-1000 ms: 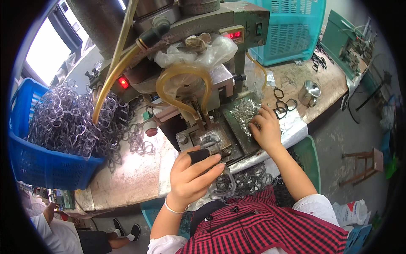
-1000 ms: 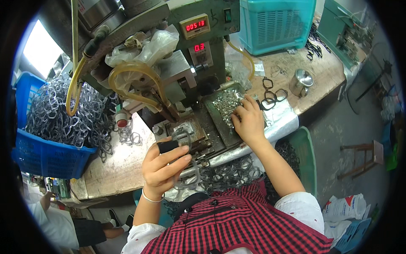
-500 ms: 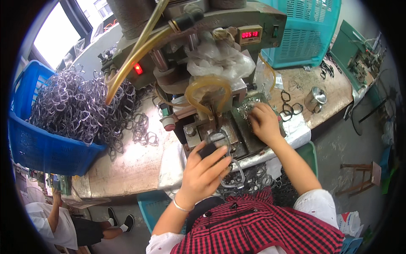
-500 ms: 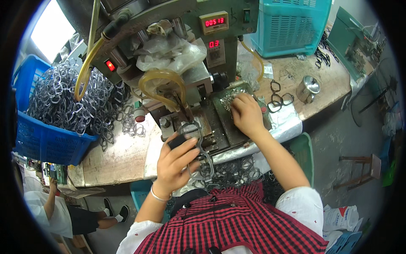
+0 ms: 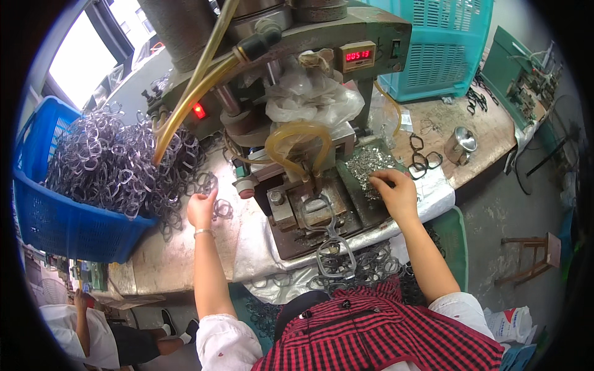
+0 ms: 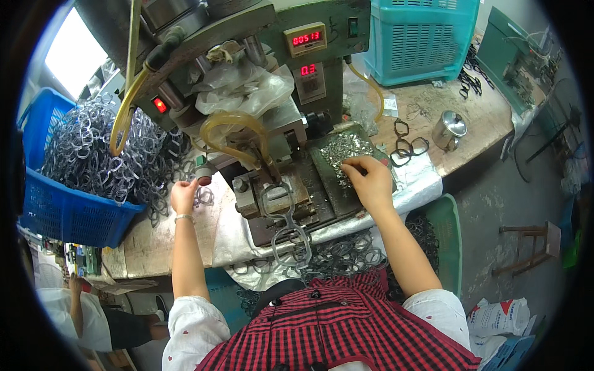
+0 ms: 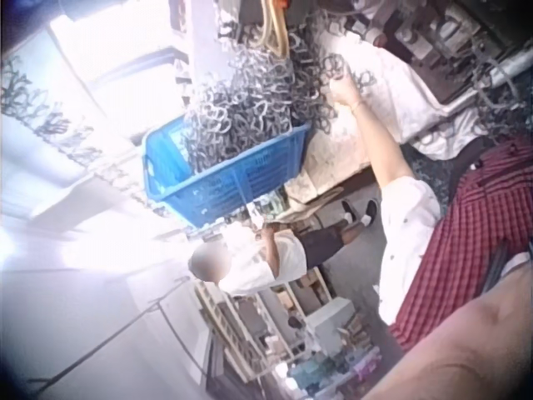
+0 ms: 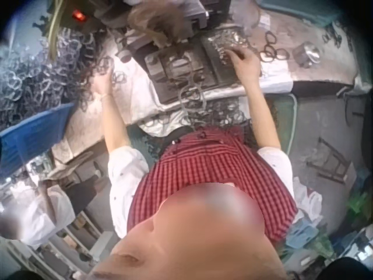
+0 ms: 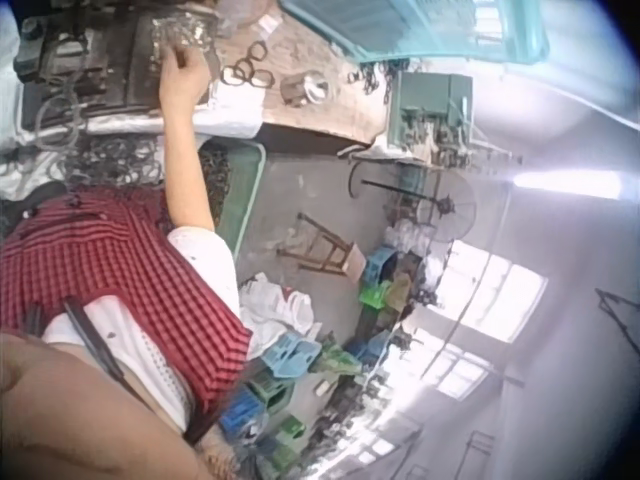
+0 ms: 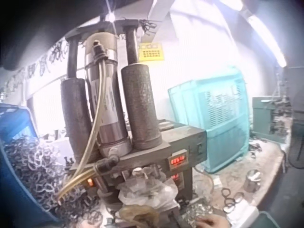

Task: The person repeatedly picks up small metal rings and inserts them into a press machine, then removes the processed rings and places them into a blue basket. The person continues this cycle throughout the clip.

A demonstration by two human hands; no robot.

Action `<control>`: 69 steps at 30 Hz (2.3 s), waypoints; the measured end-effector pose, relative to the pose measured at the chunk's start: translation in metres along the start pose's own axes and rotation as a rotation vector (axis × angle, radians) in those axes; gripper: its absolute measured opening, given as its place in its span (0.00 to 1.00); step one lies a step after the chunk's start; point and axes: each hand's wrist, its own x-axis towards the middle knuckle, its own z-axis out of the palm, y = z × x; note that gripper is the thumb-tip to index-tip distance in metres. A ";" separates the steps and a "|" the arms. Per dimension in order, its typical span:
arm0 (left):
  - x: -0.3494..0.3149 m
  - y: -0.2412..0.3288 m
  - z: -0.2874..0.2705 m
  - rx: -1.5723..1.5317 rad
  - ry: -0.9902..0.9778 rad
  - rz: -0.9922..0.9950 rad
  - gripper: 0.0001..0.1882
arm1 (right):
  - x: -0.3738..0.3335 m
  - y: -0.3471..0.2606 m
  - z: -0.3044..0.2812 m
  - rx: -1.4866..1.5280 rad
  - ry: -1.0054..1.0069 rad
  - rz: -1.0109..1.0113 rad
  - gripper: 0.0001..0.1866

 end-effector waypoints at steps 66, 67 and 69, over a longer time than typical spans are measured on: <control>-0.054 0.028 -0.017 0.519 0.024 0.208 0.26 | -0.004 -0.001 0.011 -0.075 0.099 -0.229 0.07; -0.055 0.021 -0.006 0.478 -0.004 0.157 0.27 | -0.007 0.002 0.007 -0.082 0.106 -0.208 0.07; -0.060 -0.005 0.006 0.438 -0.001 0.171 0.21 | -0.012 0.007 -0.001 -0.121 0.138 -0.253 0.06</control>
